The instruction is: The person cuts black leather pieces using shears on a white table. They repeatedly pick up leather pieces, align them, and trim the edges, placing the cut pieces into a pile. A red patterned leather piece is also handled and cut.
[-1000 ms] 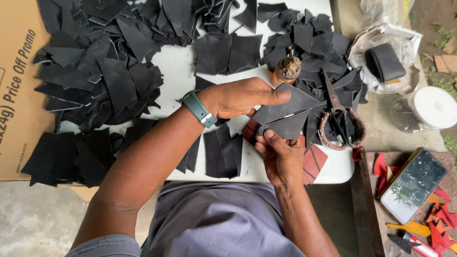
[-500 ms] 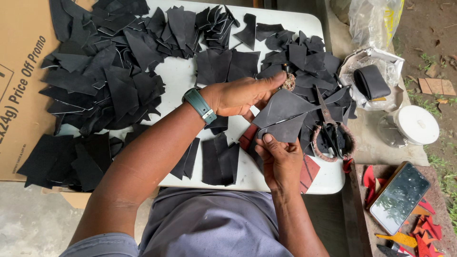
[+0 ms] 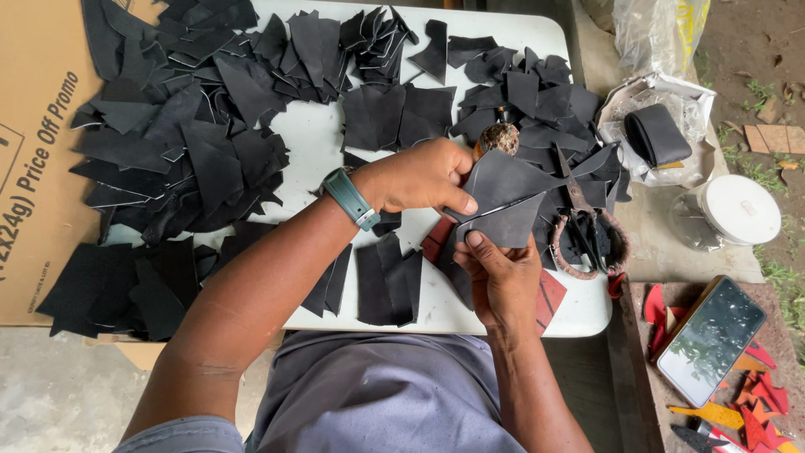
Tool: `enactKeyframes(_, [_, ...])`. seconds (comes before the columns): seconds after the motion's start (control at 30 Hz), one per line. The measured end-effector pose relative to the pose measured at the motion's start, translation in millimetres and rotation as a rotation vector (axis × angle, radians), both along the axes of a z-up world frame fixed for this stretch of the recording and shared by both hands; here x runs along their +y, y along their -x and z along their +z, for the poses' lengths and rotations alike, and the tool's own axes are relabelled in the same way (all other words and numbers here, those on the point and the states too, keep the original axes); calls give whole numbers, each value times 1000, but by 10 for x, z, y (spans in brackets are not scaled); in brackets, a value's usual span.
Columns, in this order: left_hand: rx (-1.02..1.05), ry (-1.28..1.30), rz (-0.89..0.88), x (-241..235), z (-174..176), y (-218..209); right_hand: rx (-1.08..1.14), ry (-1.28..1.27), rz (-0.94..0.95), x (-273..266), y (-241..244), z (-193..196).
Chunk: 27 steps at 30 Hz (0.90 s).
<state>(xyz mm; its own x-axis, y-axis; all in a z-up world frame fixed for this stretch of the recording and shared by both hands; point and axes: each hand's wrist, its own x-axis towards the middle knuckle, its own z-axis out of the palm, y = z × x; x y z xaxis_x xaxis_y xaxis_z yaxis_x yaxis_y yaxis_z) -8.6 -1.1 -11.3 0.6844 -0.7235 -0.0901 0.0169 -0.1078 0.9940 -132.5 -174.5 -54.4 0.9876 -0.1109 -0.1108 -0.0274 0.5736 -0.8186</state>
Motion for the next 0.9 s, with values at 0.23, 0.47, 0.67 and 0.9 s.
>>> enactKeyframes(0.23, [103,92,30,-40,65,42,6,-39,-6,-31,-2,-43])
enactKeyframes(0.47, [70,28,33,-44,103,87,27,-22,19,-54,-4,-5])
enactKeyframes(0.67, [16,4,7,-46,90,84,45,-17,19,-52,-9,-12])
enactKeyframes(0.9, [-2,-44,33,-53,33,-24,45,6,-16,-34,-46,-40])
